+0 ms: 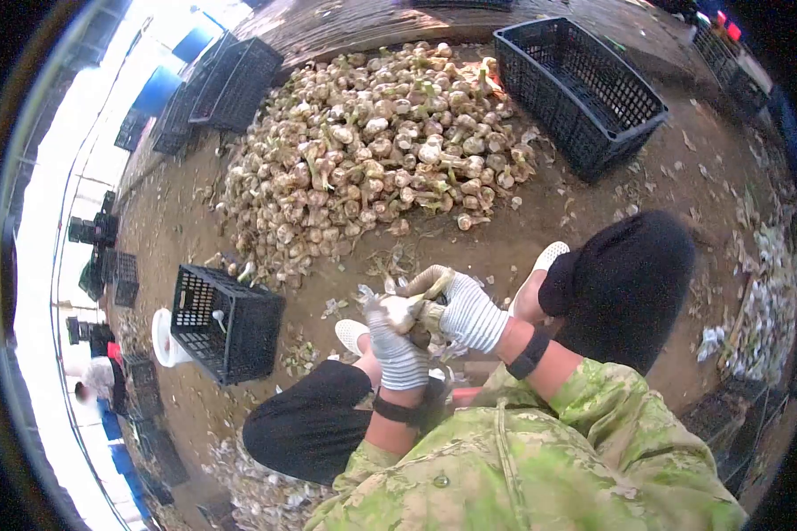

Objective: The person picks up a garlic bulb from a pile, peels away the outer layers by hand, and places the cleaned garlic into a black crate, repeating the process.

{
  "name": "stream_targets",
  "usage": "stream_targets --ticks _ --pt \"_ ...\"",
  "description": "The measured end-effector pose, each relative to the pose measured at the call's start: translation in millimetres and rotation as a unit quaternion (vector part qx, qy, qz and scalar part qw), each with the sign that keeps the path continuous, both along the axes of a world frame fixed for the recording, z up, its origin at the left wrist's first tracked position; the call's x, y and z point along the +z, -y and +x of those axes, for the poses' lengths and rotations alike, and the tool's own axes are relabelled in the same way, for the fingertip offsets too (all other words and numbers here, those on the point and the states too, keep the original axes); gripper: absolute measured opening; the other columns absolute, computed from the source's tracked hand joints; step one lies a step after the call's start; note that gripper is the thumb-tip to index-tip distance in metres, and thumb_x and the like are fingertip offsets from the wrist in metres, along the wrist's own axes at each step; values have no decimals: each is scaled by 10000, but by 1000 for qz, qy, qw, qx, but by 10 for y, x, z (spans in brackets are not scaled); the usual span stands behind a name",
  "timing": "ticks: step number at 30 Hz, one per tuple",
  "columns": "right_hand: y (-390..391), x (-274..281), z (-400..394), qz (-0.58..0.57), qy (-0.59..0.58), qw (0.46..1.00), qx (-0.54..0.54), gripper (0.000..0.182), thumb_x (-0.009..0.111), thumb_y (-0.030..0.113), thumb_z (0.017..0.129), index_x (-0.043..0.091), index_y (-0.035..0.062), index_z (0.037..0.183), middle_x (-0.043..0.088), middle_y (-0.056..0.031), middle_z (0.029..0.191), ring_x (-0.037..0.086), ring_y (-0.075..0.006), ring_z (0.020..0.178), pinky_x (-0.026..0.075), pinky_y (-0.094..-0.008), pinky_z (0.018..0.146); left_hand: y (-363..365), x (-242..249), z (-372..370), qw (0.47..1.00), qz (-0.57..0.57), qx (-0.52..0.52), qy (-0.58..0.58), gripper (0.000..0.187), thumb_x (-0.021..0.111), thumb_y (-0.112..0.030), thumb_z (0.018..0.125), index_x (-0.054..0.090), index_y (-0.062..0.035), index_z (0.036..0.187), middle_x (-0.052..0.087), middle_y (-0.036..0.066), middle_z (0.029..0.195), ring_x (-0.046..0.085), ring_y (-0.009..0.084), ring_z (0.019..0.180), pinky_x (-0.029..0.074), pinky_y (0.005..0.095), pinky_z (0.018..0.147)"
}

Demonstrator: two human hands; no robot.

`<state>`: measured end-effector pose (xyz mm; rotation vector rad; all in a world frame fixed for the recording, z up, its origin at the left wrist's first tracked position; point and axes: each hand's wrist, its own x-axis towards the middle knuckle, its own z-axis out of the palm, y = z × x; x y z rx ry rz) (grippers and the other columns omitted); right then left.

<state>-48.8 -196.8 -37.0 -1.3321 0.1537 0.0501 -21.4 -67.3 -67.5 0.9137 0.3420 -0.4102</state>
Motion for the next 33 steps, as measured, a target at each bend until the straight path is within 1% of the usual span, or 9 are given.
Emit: stream_targets --ticks 7,12,14,16,19,25,29,31,33 --pt "126 -674 -284 110 -62 991 35 278 671 154 751 607 33 994 622 -67 873 568 -133 767 468 -256 683 -257 630 287 995 -81 53 37 517 450 -526 836 536 -27 938 592 91 738 568 197 608 452 305 491" --pt "302 -385 -210 -412 4 899 148 391 630 406 770 644 71 972 606 -180 898 586 -221 789 458 -316 709 -320 381 250 992 -68 36 102 528 507 -499 830 513 -24 1059 604 140 829 594 237 682 495 356 598" --pt "238 -200 -139 -388 22 913 125 359 653 331 776 634 49 998 600 -154 994 567 -168 874 454 -286 737 -243 443 205 986 -116 22 122 523 552 -431 831 477 -8 1129 595 160 924 597 246 768 507 352 653" --pt "149 -73 -73 14 -75 991 106 336 654 201 789 589 38 1075 583 -97 1087 524 -164 1006 436 -305 824 -151 391 194 979 8 33 203 526 609 -355 813 436 -14 1175 564 161 1009 575 235 861 504 328 692" --pt "-26 -38 -33 165 -51 984 47 549 670 163 783 412 22 1246 529 -62 1143 517 -141 1006 430 -279 856 59 279 33 948 142 -66 278 498 570 -259 858 368 -35 1254 405 128 1269 437 231 1122 364 334 959" --pt "172 24 -52 144 15 987 -71 503 637 8 758 435 33 1218 546 -68 1087 528 -131 972 441 -253 850 26 385 55 950 162 -90 251 375 492 -257 883 521 21 1133 513 123 1175 463 225 1098 361 355 944" --pt "236 -1 -97 -132 73 985 -79 489 613 -24 721 466 28 1184 568 -123 1067 564 -207 973 454 -292 846 -80 841 235 835 411 -135 341 402 667 -291 745 595 16 994 615 120 933 601 224 771 476 350 728" --pt "206 39 -119 -223 101 966 -78 478 599 -32 695 489 33 1155 570 -168 1054 578 -276 974 464 -324 831 -17 947 288 582 558 -219 549 298 706 -244 698 624 1 848 620 129 776 602 252 667 476 346 610" --pt "212 112 -124 -250 115 960 -60 472 596 -37 691 498 38 1147 572 -169 1041 581 -279 965 467 -328 821 13 851 240 599 567 -207 526 252 703 -215 693 620 -2 799 607 132 721 595 266 653 467 345 591"
